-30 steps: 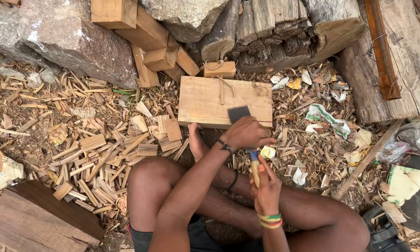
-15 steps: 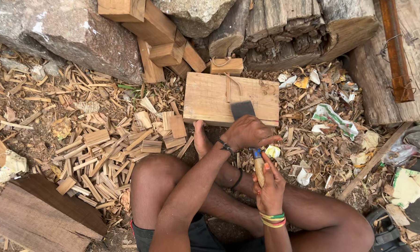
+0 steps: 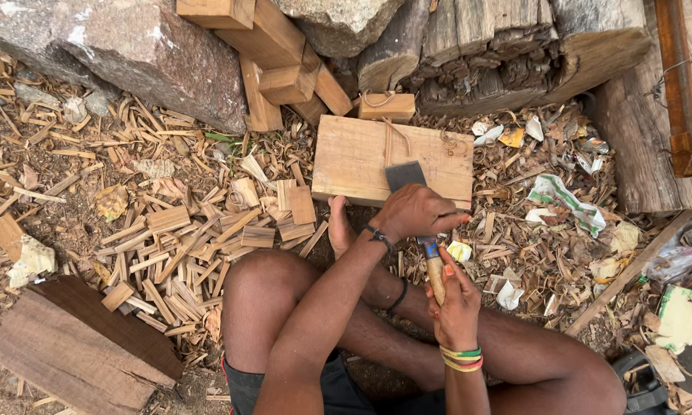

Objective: The person sits on the ground and uses a chisel to carve a rectangular wooden block, repeatedly scraping the surface to remove thin shavings. The person occasionally pauses to clear debris from the block and continues carving until the end of the clip.

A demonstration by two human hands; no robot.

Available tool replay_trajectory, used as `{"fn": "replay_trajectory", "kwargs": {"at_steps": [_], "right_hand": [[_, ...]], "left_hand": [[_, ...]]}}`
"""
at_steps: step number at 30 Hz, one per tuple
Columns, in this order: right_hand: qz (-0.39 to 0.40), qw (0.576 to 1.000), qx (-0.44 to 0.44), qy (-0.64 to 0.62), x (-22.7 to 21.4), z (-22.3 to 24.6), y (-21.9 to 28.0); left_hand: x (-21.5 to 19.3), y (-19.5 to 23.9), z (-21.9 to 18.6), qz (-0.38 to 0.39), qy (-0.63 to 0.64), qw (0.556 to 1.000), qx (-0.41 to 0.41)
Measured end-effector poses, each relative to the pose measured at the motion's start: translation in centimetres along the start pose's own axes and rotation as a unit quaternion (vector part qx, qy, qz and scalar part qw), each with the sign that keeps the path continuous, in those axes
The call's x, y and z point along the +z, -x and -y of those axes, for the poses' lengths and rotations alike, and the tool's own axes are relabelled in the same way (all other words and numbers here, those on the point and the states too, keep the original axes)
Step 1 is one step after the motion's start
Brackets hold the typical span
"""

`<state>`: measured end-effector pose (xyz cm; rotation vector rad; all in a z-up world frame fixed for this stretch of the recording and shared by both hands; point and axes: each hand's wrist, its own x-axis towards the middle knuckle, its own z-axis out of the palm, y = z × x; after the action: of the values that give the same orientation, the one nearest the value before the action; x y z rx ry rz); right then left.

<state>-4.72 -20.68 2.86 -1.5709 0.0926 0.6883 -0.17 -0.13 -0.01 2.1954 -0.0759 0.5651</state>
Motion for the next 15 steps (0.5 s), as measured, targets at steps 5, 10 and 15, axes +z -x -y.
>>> {"fn": "replay_trajectory", "kwargs": {"at_steps": [5,10,15], "right_hand": [[-0.012,0.999,0.027,0.014,1.1,1.3,0.6],[-0.025,0.999,0.013,0.021,3.0,1.5,1.5],[-0.032,0.999,-0.009,-0.021,4.5,0.0,1.2]], "left_hand": [[0.0,-0.3,0.6,0.041,0.01,0.998,-0.045],[0.0,-0.3,1.5,0.057,-0.015,0.998,-0.027],[0.1,-0.6,2.8,0.085,-0.015,0.996,0.005]]}}
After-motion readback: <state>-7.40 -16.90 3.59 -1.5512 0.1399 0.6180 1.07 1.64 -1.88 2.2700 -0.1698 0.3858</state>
